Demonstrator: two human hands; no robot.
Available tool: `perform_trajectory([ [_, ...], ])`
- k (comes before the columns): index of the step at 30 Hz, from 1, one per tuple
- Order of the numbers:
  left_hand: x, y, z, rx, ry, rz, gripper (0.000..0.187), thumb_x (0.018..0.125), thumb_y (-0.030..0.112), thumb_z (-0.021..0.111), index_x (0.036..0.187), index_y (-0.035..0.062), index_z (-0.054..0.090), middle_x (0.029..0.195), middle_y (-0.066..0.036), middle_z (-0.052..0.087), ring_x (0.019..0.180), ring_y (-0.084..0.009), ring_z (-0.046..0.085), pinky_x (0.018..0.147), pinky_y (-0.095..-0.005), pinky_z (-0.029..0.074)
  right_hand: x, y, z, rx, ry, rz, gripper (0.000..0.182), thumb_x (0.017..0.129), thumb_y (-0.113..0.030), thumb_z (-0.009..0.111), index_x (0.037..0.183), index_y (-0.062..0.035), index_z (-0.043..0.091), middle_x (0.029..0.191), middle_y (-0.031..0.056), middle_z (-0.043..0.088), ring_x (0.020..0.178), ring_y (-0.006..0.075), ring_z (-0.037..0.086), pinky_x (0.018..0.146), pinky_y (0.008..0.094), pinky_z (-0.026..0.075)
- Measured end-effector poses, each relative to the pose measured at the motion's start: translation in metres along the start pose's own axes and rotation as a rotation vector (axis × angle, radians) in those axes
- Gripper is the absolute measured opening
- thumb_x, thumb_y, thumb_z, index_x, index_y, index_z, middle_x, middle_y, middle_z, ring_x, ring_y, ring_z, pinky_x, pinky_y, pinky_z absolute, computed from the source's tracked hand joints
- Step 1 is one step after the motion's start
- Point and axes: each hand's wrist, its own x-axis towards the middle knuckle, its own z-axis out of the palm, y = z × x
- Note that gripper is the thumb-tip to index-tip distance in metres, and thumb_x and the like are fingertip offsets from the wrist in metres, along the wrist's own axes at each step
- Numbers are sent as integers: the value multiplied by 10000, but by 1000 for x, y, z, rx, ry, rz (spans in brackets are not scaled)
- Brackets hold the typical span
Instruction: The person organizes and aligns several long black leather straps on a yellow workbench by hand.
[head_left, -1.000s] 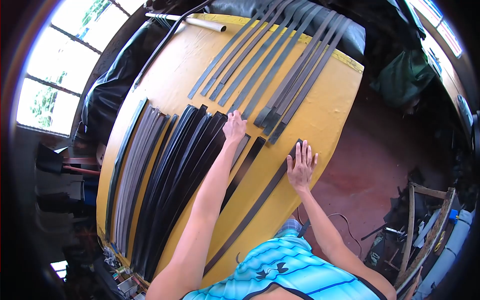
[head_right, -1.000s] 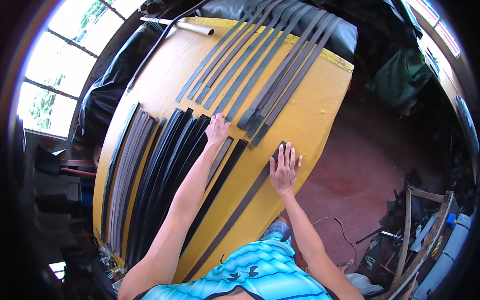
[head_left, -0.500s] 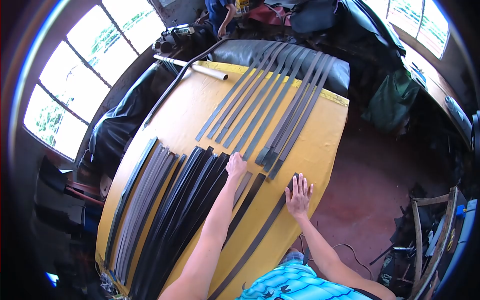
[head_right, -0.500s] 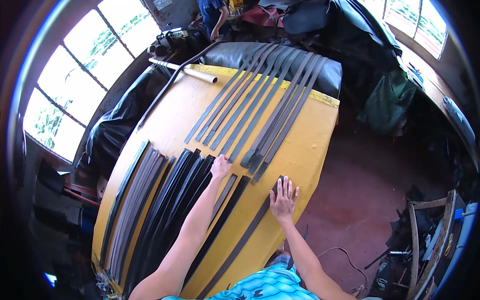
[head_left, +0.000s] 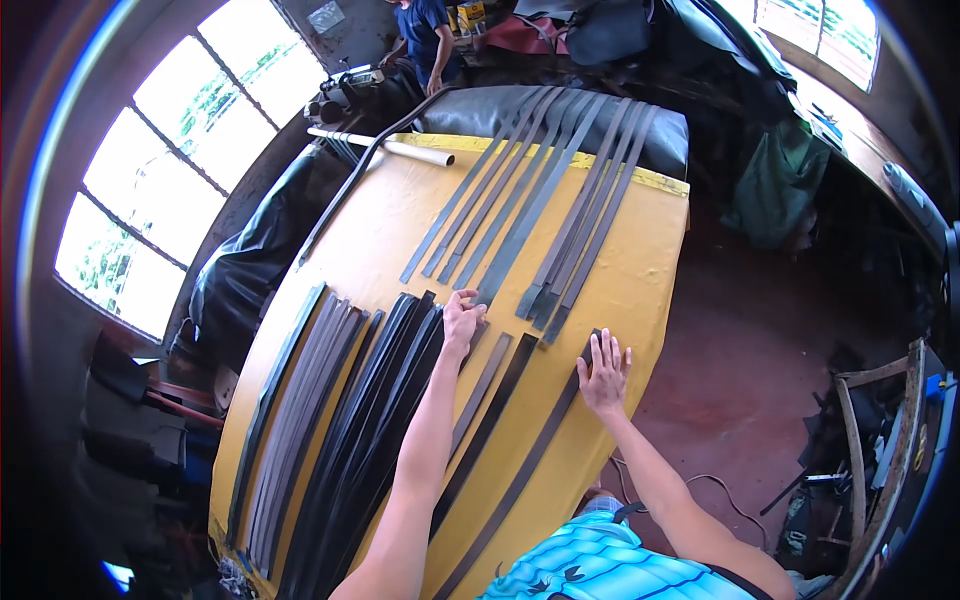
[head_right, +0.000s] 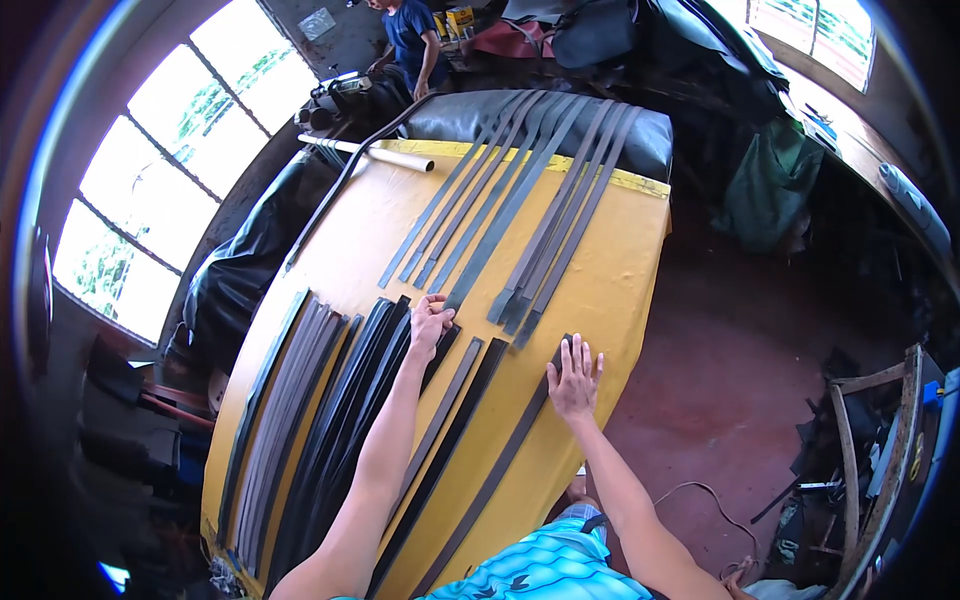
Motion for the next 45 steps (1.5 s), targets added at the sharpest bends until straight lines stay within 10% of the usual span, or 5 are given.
perform_trajectory([
  [18,-221,63,-224,-31,-72,113,119,929,48,700,1032,-11,707,828,-41,667,706,-104,632,660,-228,517,-2,-4,11,139,247,-80,542,1013,-338,575,1488,-97,482,1584,151,426,1417,326,447,1220,519,259],
  [24,-318,68,-289,-13,71,162,112,930,17,680,1029,-31,705,846,-38,674,736,-86,626,705,-213,512,-63,-158,-1,1399,-767,281,519,1044,-468,550,1216,17,617,1022,127,729,803,248,723,745,400,601],
  [30,-406,67,-356,45,271,264,96,970,16,635,1046,-10,687,873,-17,637,753,-73,600,718,-192,489,-99,-275,-12,1730,-1358,574,854,1025,-608,448,1528,38,208,1407,264,513,1240,369,593,987,505,569],
  [37,-525,46,-433,142,578,253,66,982,32,619,1027,17,663,908,-1,597,750,-73,541,699,-209,462,-59,-297,17,1947,-946,930,363,1093,-265,415,1311,11,503,1244,167,633,1125,294,642,1017,456,551],
  [45,-680,-27,-520,153,941,138,112,990,23,588,1071,21,665,949,-10,613,722,-73,507,664,-211,429,53,-245,9,2113,-656,864,401,1112,-229,238,1183,43,523,1211,225,668,1057,347,673,955,517,566],
])
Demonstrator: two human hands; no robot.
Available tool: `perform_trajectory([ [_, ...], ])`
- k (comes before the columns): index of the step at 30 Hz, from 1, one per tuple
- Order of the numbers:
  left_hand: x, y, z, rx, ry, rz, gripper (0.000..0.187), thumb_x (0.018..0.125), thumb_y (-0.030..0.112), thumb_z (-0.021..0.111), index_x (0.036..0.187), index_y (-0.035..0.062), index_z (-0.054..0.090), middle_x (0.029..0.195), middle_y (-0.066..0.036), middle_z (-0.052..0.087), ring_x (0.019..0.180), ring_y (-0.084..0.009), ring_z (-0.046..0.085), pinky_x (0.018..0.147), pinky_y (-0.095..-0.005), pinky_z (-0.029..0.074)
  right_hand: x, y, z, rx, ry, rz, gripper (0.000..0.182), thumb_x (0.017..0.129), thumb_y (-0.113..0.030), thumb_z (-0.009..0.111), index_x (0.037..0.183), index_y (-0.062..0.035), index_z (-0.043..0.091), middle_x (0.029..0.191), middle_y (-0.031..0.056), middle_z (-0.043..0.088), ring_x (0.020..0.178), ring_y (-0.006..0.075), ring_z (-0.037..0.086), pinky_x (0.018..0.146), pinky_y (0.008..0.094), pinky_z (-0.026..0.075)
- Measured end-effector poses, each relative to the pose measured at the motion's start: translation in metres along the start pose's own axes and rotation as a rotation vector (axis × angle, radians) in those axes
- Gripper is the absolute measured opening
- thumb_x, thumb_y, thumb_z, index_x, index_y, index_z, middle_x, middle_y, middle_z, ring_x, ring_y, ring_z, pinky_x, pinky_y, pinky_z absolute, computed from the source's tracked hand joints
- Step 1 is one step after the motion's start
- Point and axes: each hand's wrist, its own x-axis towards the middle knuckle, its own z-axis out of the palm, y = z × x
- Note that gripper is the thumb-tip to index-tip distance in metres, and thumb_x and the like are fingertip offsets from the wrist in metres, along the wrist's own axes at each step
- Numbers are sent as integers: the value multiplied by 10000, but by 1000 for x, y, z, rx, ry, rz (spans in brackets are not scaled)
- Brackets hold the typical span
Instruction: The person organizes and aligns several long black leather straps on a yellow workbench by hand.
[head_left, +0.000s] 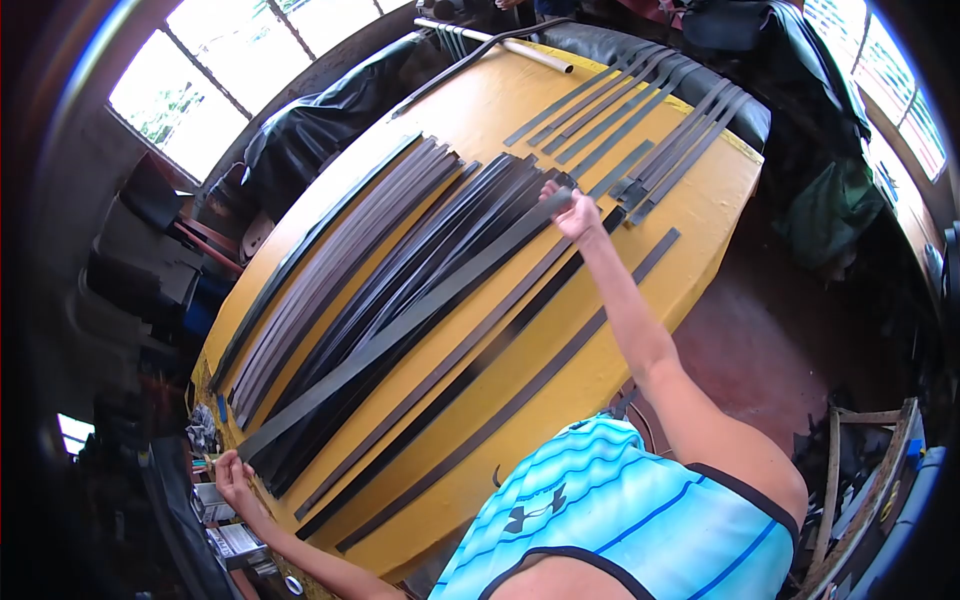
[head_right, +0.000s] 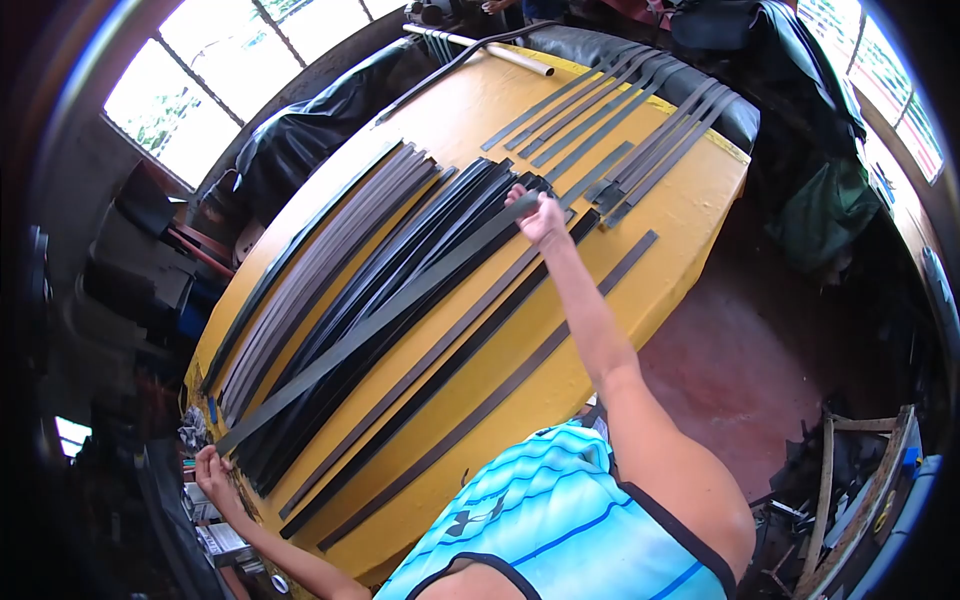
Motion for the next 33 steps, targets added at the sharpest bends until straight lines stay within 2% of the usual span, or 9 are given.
perform_trajectory([
  [2,-13,-35,-47,-9,154,-133,132,1000,43,581,1101,27,664,948,2,620,712,-55,498,642,-200,420,17,-33,-2,-21,-30,-65,280,1107,-172,297,1137,6,512,1210,243,663,1055,367,671,952,511,571],
  [6,-53,-65,-99,23,347,-162,151,1008,72,578,1126,37,664,936,14,619,683,-40,497,595,-188,406,25,-91,-3,-107,-103,-269,149,1088,-97,358,1098,-32,491,1209,254,661,1053,386,672,949,495,574],
  [8,-68,-107,-148,123,461,-223,174,1015,138,582,1163,105,669,823,55,626,561,-14,481,495,-160,396,18,-112,-8,-155,-141,-351,143,1076,-77,397,1183,-32,482,1208,251,665,1052,370,678,945,486,576],
  [11,-96,-117,-178,148,621,-418,172,997,143,604,1146,119,685,843,36,604,589,-32,497,499,-180,394,-14,-130,-16,-290,-175,-507,209,1051,-32,467,1259,-39,483,1208,234,674,1054,330,689,938,447,584],
  [18,-128,-107,-195,286,632,-517,167,991,186,617,1132,164,703,833,48,616,587,-38,511,502,-175,410,-95,-145,-47,-559,-153,-579,260,1032,-45,537,1288,-29,493,1205,219,682,1020,267,698,882,393,596],
  [20,-132,-106,-203,305,600,-538,167,996,205,617,1134,165,702,866,37,617,606,-46,518,530,-180,419,-101,-151,-67,-656,-116,-585,290,1029,-67,548,1310,-21,493,1255,225,662,1070,266,688,908,382,592],
  [28,-137,-89,-214,447,525,-624,193,995,206,622,1168,187,706,970,39,654,669,-51,541,597,-204,451,-115,-166,-116,-794,56,-578,344,1005,-69,591,1322,-1,476,1243,220,667,1022,233,702,846,345,615],
  [30,-136,-84,-206,457,538,-624,191,995,195,619,1165,175,704,921,37,654,641,-53,547,562,-198,453,-119,-165,-117,-838,101,-614,360,984,-90,640,1310,-23,500,1175,135,718,983,149,691,757,286,572],
  [33,-138,-78,-201,468,526,-624,192,993,184,616,1164,164,701,865,35,654,610,-54,555,527,-191,454,-124,-172,-121,-910,127,-634,355,977,-98,661,1297,-47,516,1176,111,721,978,151,690,787,300,567],
])
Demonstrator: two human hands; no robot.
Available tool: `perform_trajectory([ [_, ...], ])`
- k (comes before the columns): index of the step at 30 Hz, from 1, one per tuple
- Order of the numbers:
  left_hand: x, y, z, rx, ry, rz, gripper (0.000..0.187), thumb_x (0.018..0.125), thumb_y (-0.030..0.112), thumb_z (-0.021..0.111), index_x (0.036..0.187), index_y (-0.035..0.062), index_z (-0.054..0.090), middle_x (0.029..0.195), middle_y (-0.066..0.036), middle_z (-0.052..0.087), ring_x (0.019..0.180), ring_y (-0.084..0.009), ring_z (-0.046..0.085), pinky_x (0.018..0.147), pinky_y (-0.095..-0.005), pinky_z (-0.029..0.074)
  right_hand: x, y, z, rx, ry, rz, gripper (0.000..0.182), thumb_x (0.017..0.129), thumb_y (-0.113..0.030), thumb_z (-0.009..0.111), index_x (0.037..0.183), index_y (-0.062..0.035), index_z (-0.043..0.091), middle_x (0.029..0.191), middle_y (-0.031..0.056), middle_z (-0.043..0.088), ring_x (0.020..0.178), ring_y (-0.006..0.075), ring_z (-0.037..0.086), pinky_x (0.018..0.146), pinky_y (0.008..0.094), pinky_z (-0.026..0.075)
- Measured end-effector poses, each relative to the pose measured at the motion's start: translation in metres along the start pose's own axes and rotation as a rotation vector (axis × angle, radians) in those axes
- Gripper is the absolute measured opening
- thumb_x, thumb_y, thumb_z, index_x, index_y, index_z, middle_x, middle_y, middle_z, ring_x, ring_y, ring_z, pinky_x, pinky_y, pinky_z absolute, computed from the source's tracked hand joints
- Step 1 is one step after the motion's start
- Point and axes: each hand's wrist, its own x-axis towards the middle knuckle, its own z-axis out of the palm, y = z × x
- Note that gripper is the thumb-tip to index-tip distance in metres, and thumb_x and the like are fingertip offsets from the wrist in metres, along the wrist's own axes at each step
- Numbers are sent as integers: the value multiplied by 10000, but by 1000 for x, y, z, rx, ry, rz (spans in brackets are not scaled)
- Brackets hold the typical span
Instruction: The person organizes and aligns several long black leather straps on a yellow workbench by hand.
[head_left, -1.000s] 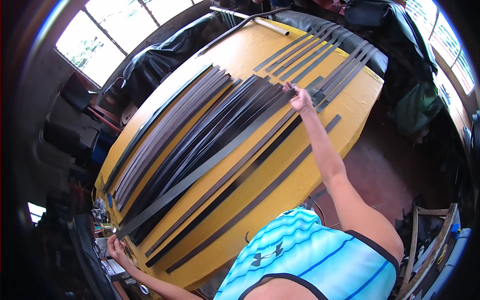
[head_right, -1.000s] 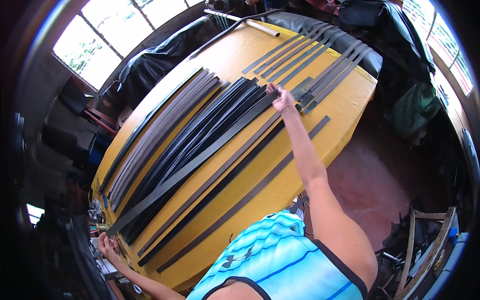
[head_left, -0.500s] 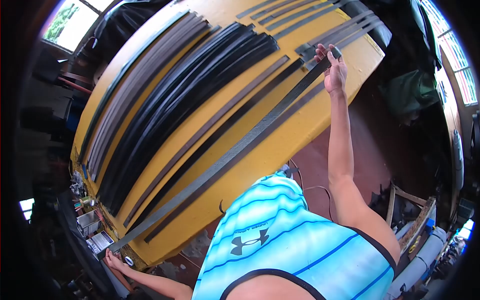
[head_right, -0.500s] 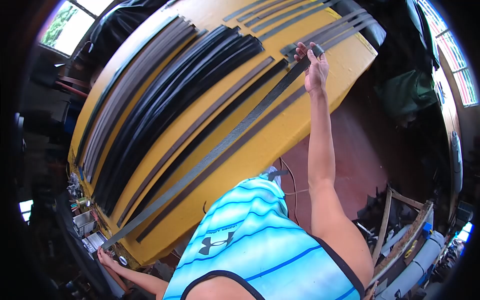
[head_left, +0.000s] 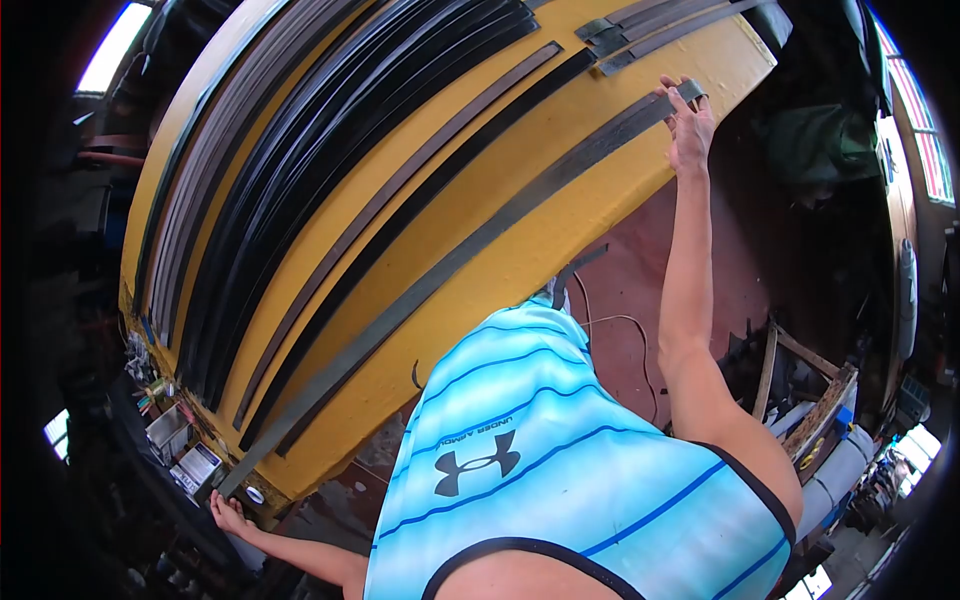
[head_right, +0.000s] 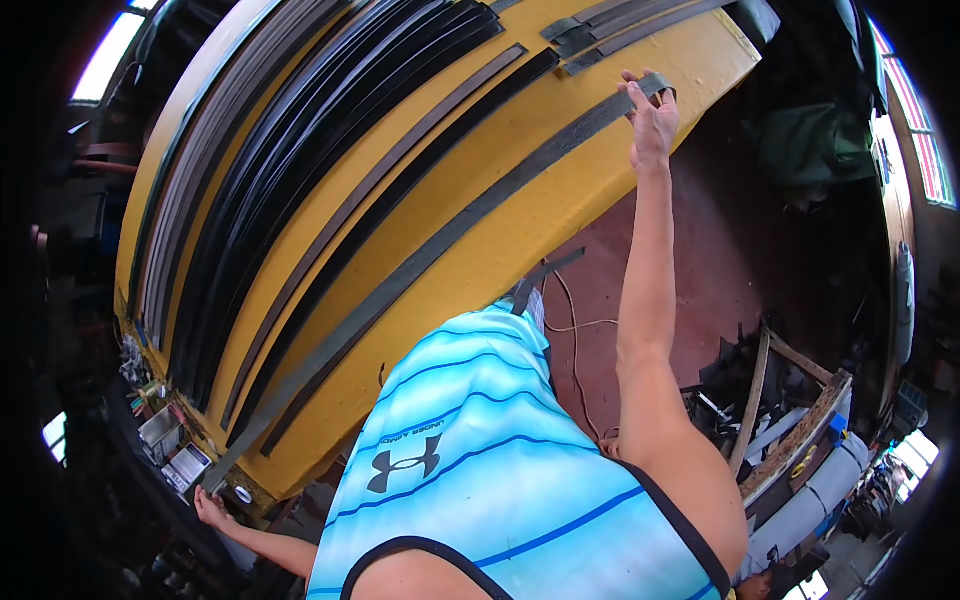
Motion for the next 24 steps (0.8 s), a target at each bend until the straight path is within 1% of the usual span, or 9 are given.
perform_trajectory([
  [3,0,-6,-3,45,-8,4,189,990,184,615,1157,164,702,849,34,653,599,-54,559,515,-191,450,2,0,-9,1,31,40,335,971,-90,671,1276,-63,534,1152,96,731,962,153,691,813,312,568],
  [6,4,-17,-9,89,9,-8,172,989,182,614,1134,163,705,833,31,648,581,-56,565,486,-193,438,12,20,-27,46,53,54,292,965,-83,677,1233,-61,561,1118,92,741,937,145,694,793,297,565],
  [7,5,-22,-13,100,11,-16,162,989,180,613,1120,163,707,825,30,645,572,-57,568,470,-193,429,15,28,-34,-36,75,78,231,961,-59,672,1177,-27,598,1101,102,746,943,149,700,817,306,578],
  [10,8,-34,-25,148,39,-45,183,975,176,613,1128,177,712,830,51,626,605,-41,547,519,-203,436,24,60,-53,-87,72,69,204,973,-83,666,1167,-42,620,1126,89,747,957,170,710,843,335,595],
  [14,3,-42,-42,128,53,-50,174,980,183,613,1122,175,714,829,48,622,616,-43,550,520,-200,436,20,71,-64,-91,145,124,195,956,-37,669,1140,18,632,1105,113,748,917,162,716,798,318,611],
  [16,-6,-42,-48,156,101,-20,169,982,190,619,1118,172,718,831,42,620,635,-53,556,532,-206,444,21,77,-73,-109,146,142,228,945,-53,697,1148,24,629,1083,116,743,897,169,717,773,327,618],
  [19,1,-52,-65,116,109,-32,173,980,188,628,1141,162,685,844,28,623,657,-71,570,556,-220,462,23,86,-82,-182,185,193,289,937,-83,724,1180,9,599,1073,89,726,897,179,712,807,337,609],
  [22,3,-60,-70,90,158,-34,192,971,178,651,1161,151,654,858,20,637,656,-74,574,559,-220,465,13,84,-80,-186,191,218,354,917,-100,758,1207,28,600,1043,83,710,881,168,707,765,323,612],
  [24,0,-62,-71,87,198,-3,240,950,154,703,1177,126,629,883,7,660,652,-75,579,561,-218,469,17,94,-87,-379,289,160,418,906,-126,779,1242,45,598,1036,94,709,875,145,694,730,319,613],
])
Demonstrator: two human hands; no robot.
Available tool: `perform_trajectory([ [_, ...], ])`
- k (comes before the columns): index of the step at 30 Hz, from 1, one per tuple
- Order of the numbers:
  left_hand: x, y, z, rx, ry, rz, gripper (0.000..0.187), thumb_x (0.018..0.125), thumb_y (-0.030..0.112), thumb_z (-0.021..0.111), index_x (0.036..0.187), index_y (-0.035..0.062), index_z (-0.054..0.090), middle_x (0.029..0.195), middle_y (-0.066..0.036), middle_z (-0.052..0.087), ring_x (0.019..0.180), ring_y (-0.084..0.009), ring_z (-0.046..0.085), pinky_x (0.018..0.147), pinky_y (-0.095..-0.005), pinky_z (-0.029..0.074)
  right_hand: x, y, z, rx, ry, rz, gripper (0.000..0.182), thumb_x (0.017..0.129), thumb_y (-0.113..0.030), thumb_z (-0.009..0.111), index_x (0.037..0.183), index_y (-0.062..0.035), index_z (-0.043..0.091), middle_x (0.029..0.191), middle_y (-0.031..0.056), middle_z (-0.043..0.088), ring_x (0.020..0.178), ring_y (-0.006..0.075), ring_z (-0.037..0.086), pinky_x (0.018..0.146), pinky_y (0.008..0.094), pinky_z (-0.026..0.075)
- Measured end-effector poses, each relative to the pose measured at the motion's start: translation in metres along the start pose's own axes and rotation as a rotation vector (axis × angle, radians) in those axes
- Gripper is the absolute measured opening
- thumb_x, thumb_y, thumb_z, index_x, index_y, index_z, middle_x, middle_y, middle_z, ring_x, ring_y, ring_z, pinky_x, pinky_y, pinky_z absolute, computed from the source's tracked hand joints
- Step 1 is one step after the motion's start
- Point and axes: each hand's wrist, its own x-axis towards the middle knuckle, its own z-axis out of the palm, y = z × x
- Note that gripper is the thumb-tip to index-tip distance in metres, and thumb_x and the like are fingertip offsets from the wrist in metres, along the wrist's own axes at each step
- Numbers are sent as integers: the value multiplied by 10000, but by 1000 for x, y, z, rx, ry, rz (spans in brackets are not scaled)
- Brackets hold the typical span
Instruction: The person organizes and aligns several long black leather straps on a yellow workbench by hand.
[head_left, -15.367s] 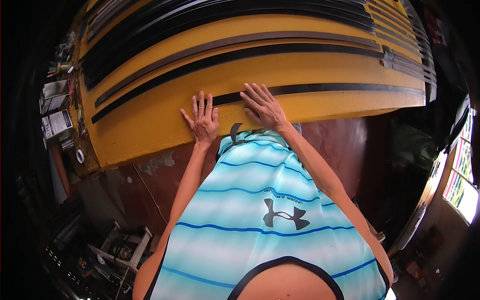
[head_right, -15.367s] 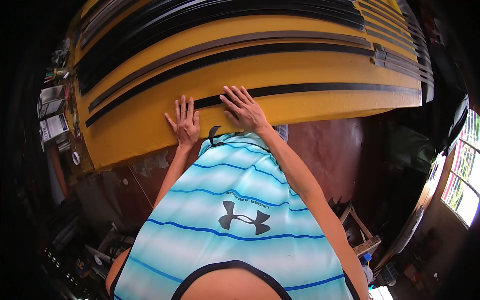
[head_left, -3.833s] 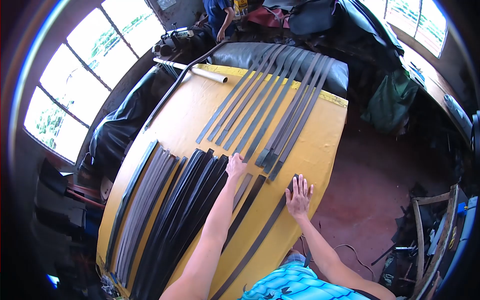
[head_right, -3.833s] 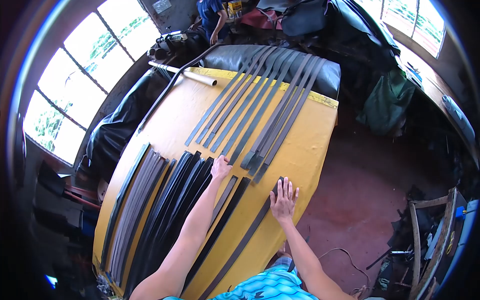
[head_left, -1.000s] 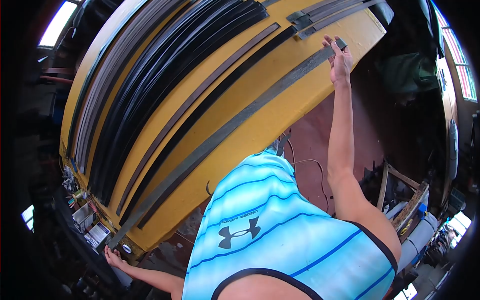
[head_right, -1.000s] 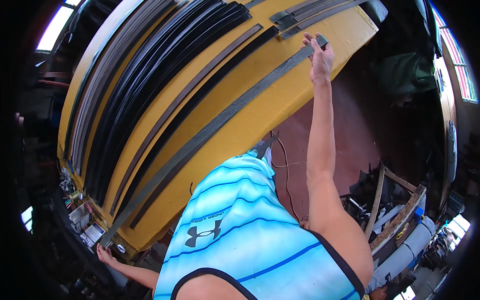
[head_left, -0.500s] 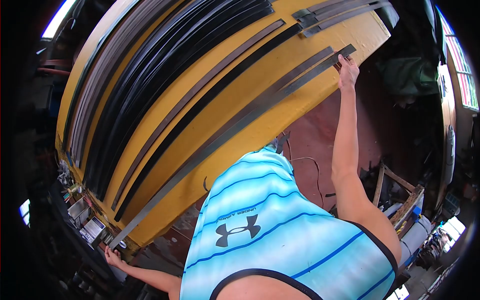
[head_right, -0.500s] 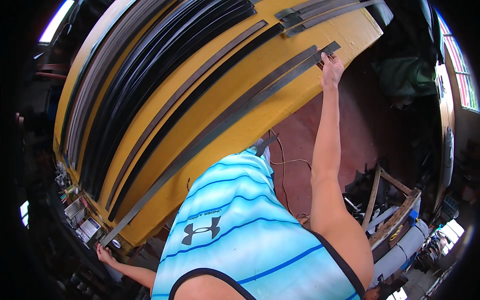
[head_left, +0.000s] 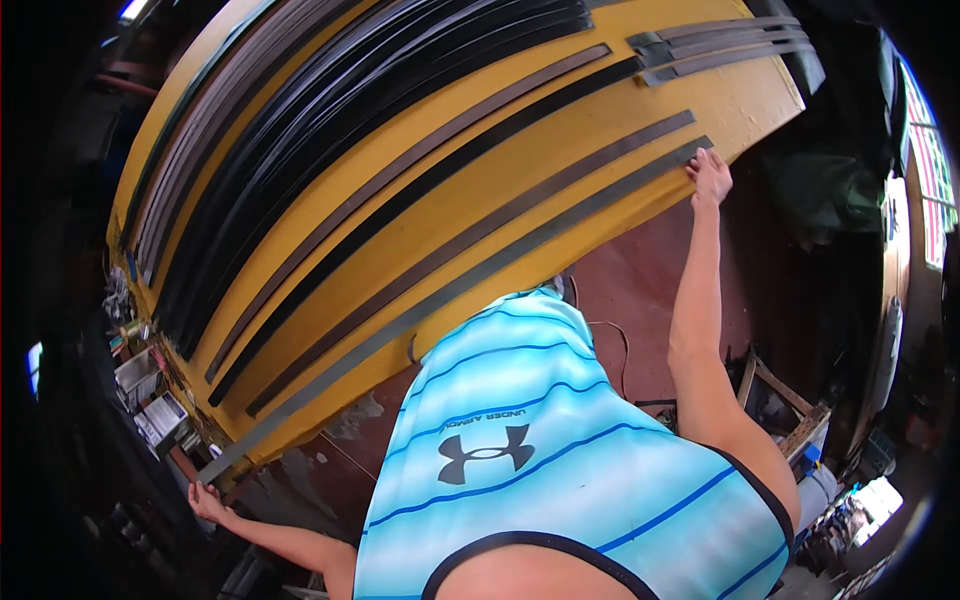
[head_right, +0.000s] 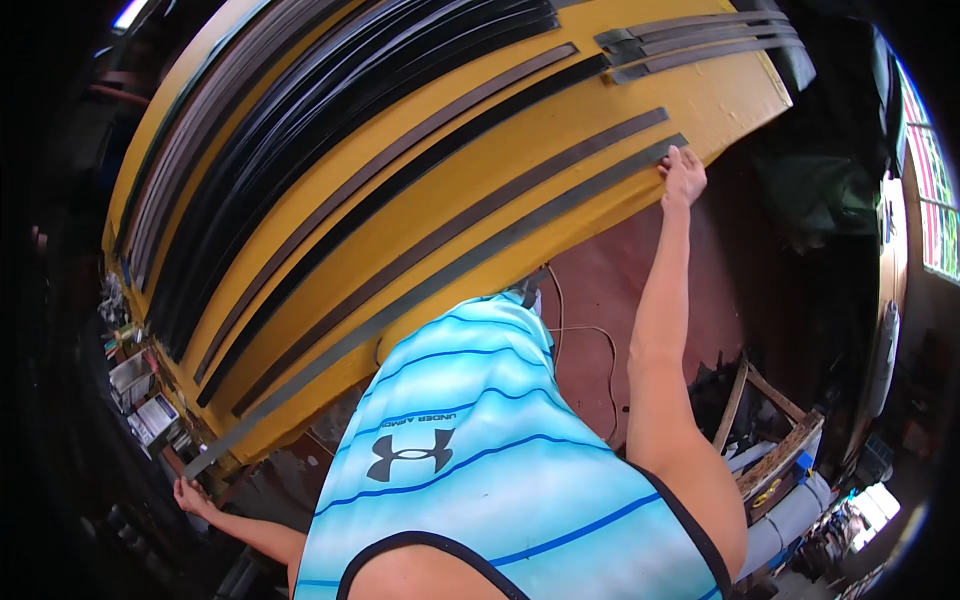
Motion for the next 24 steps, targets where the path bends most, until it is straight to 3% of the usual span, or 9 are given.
perform_trajectory([
  [1,-3,-3,1,-12,-46,-2,274,938,148,727,1195,104,644,929,-9,687,689,-84,607,583,-222,484,12,14,-2,-54,86,-69,477,880,-165,807,1254,60,615,1047,143,720,821,176,691,755,334,606],
  [2,-6,-1,-1,-24,-66,-6,308,925,142,751,1213,83,658,975,-26,714,726,-93,635,604,-227,499,9,9,-6,-413,229,-219,504,857,-248,829,1229,40,650,1044,124,720,900,205,682,830,349,568],
  [3,-32,21,7,-113,-91,-12,322,925,131,752,1229,59,674,1017,-34,725,779,-104,656,659,-227,514,45,45,-18,-300,182,-367,490,853,-297,822,1210,8,680,1035,105,715,963,219,668,877,354,534],
  [4,-48,30,10,-136,-136,17,312,935,117,737,1235,51,681,1043,-38,724,803,-114,665,708,-236,528,34,37,-15,-459,193,-441,421,882,-261,791,1205,-11,689,1019,102,706,951,214,664,864,341,536],
  [6,-93,71,21,-212,-146,50,304,944,116,733,1230,27,681,1068,-52,727,814,-120,683,709,-236,536,19,34,-4,-211,-3,-379,338,942,-183,716,1220,4,677,1096,127,718,981,243,670,871,346,544],
  [7,-109,87,25,-264,-162,48,287,945,102,729,1213,11,683,1059,-56,725,817,-118,690,701,-228,535,6,25,12,-370,-31,-347,335,963,-189,703,1236,2,672,1155,124,717,1001,237,673,868,334,553],
  [11,-164,137,31,-444,-232,148,198,942,76,724,1121,-8,716,955,-49,732,775,-116,704,672,-213,534,-102,16,99,-189,-268,-478,292,1015,-179,646,1255,-15,675,1174,81,716,987,162,670,825,259,546],
  [17,-204,163,29,-544,-255,219,174,939,65,721,1090,-21,707,916,-49,725,771,-109,690,686,-229,540,-336,-51,206,-147,-1108,-518,210,1021,-143,637,1207,-79,710,1107,29,745,911,81,649,769,226,509],
  [24,-236,169,29,-675,-258,216,167,937,45,708,1085,-30,691,899,-58,694,754,-130,675,694,-256,562,-547,-123,231,55,-1922,-657,268,932,38,663,1176,-69,700,1062,58,691,909,146,680,714,272,567],
])
